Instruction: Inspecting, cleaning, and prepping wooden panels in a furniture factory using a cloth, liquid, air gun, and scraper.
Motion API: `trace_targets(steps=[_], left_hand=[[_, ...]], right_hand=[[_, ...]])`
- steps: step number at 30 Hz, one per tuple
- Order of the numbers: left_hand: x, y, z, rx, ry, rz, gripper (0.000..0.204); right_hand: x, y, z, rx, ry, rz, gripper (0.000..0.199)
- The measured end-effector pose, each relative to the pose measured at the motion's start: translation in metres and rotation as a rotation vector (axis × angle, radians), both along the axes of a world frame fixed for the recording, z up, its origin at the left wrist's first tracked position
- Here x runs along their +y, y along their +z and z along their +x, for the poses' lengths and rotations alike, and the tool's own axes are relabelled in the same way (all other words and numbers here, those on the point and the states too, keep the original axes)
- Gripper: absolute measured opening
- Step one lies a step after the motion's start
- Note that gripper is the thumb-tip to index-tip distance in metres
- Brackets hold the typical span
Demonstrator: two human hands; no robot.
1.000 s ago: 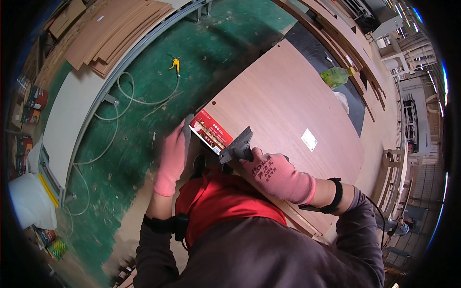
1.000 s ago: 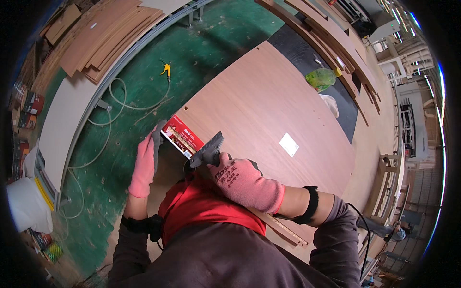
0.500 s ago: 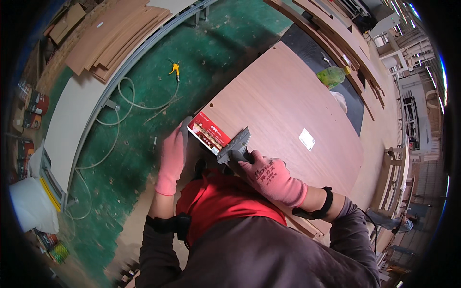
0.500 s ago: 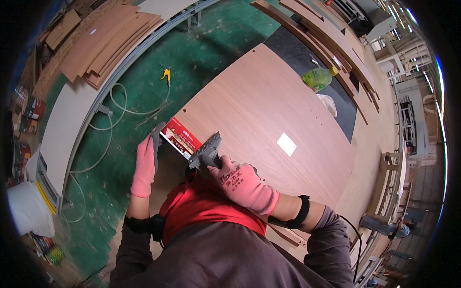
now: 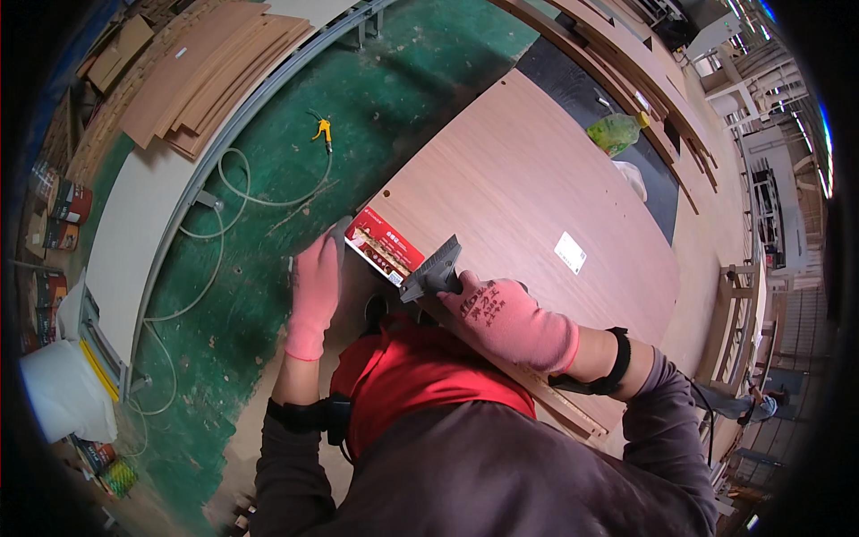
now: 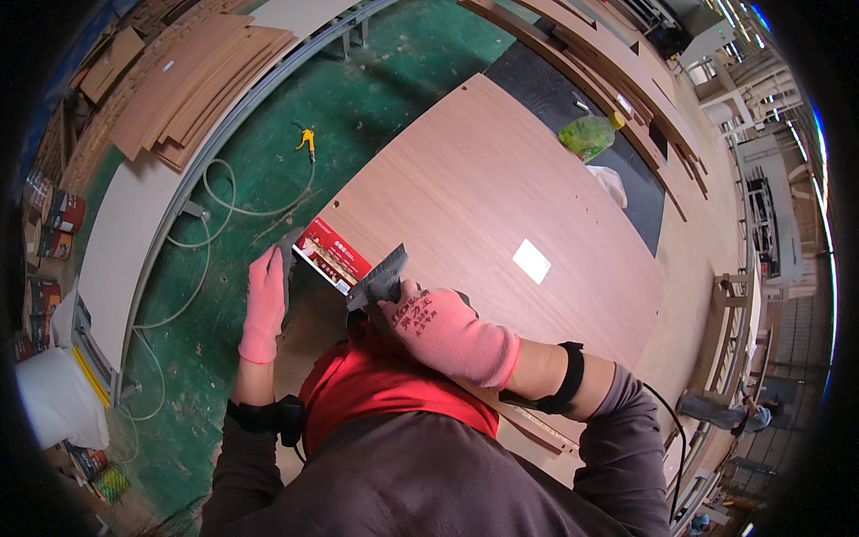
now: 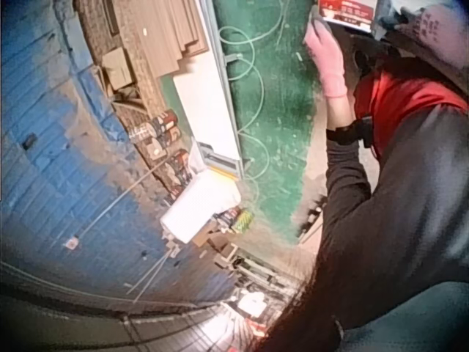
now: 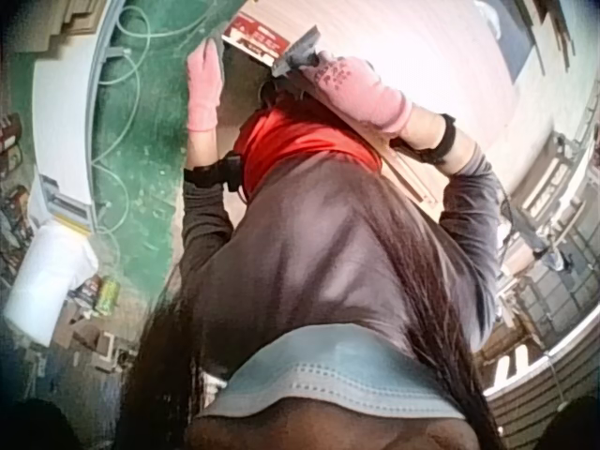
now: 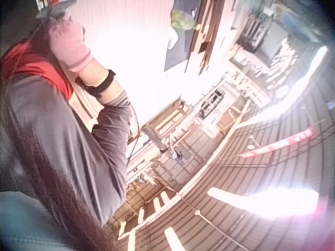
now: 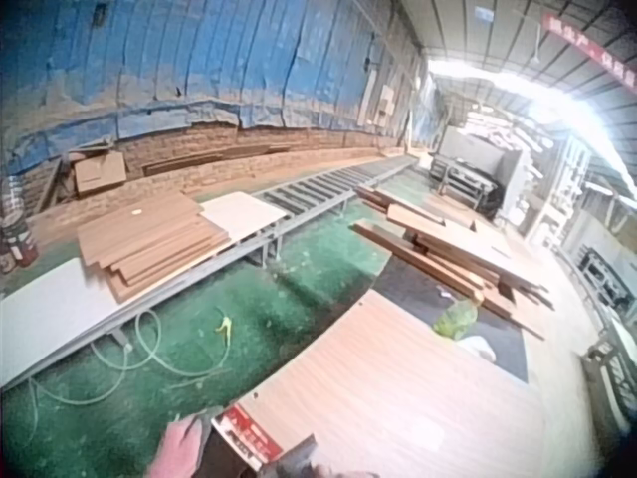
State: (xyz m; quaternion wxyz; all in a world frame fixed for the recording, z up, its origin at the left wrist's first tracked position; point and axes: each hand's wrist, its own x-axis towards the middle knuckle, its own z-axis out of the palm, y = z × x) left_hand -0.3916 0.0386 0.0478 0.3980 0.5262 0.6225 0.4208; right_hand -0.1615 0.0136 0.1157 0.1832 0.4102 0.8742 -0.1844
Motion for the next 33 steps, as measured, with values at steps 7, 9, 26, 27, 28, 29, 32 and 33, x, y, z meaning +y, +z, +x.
trace_targets(steps=[7,9,26,27,28,29,32,33], left_hand=[[0.001,-0.010,-0.003,0.099,0.020,-0.084,0.035],[0.000,-0.008,0.000,0.089,0.032,-0.084,0.036],[-0.019,-0.014,0.015,0.228,-0.032,0.177,0.046],[-0.028,-0.013,0.016,0.438,-0.075,0.271,0.044],[-0.035,-0.012,0.018,0.625,-0.121,0.358,0.043],[-0.041,-0.011,0.019,0.672,-0.203,0.325,0.043],[-0.053,-0.008,0.020,0.712,-0.370,0.299,0.040],[-0.055,-0.007,0.021,0.728,-0.349,0.311,0.038]], right_hand=[[0.003,-0.002,0.002,0.093,0.061,0.055,0.030],[0.002,-0.003,0.001,0.077,0.065,0.060,0.029],[-0.018,-0.021,0.001,0.036,-0.079,0.120,0.031],[-0.019,-0.021,0.001,0.047,-0.103,0.105,0.031],[-0.019,-0.021,0.001,0.036,-0.115,0.103,0.031],[-0.020,-0.021,0.001,-0.012,-0.101,0.075,0.031],[-0.019,-0.020,0.000,0.023,-0.146,0.058,0.032],[-0.019,-0.019,0.000,0.035,-0.145,0.058,0.033]])
